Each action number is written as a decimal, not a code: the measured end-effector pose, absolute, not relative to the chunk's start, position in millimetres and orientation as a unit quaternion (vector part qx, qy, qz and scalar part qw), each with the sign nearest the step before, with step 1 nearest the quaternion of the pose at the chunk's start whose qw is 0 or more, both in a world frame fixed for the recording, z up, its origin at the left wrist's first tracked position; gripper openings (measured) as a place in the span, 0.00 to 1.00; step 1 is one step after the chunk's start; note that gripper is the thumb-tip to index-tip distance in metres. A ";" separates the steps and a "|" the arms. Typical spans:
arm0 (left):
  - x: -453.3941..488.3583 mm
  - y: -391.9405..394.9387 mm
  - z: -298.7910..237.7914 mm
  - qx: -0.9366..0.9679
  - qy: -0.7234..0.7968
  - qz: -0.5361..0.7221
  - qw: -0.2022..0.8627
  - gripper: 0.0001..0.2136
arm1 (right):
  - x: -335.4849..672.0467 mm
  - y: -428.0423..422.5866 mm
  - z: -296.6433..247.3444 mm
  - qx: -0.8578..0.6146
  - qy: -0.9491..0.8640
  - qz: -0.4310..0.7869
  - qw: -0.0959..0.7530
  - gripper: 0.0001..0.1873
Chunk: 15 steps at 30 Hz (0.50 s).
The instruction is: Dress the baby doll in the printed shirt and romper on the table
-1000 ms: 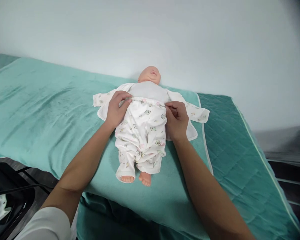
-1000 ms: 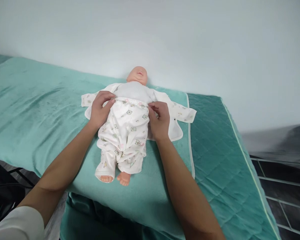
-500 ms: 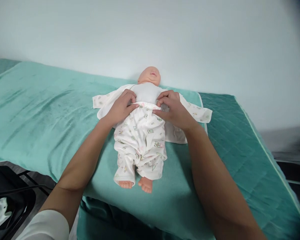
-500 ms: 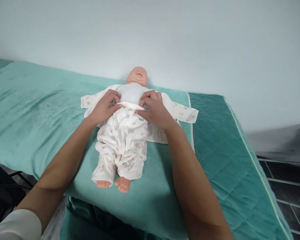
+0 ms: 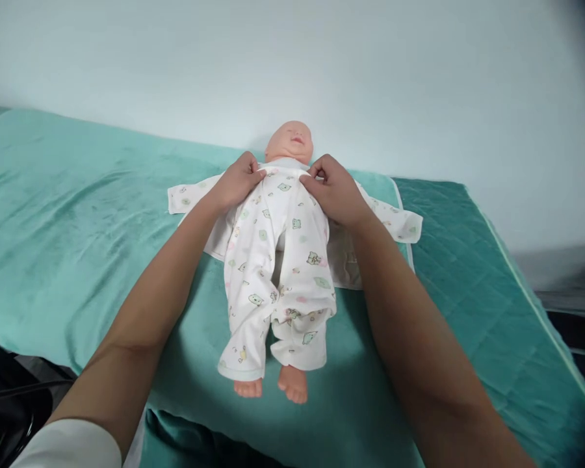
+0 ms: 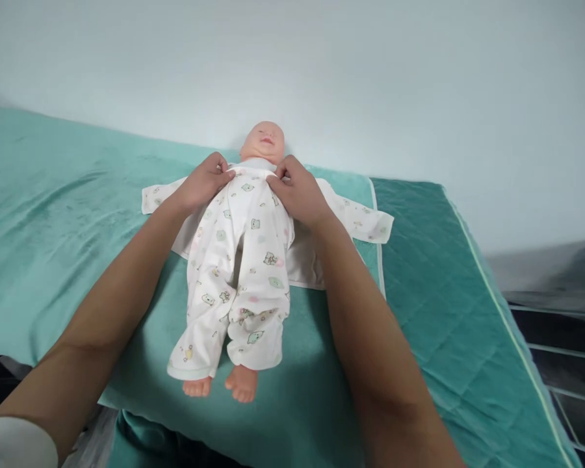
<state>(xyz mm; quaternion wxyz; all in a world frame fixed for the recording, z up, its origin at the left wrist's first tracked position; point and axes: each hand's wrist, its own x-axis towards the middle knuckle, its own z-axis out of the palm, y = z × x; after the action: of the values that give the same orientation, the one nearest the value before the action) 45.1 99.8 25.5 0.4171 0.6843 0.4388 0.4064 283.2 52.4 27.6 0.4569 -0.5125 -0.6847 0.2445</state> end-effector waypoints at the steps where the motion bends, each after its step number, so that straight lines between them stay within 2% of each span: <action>1: 45.0 102.2 23.4 0.672 0.440 0.407 0.434 0.11 | 285.0 57.3 25.6 -0.506 -0.680 0.265 0.460 0.16; 4: 45.7 100.8 21.1 0.648 0.446 0.407 0.464 0.12 | 288.5 65.4 18.1 -0.484 -0.644 0.345 0.482 0.22; 7: 49.0 89.6 21.7 0.644 0.463 0.423 0.438 0.12 | 287.3 64.2 11.6 -0.467 -0.598 0.390 0.522 0.24; 10: 51.7 76.4 21.3 0.644 0.485 0.455 0.379 0.10 | 283.0 56.3 10.1 -0.481 -0.583 0.377 0.536 0.20; 15: 47.9 66.4 16.2 0.653 0.497 0.468 0.327 0.05 | 274.5 34.8 10.9 -0.492 -0.586 0.304 0.568 0.08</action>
<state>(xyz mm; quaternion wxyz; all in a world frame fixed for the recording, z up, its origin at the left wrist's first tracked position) 47.9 66.4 16.2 0.3270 0.6534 0.4969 0.4681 274.5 34.8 10.9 0.5679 -0.4922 -0.5855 0.3040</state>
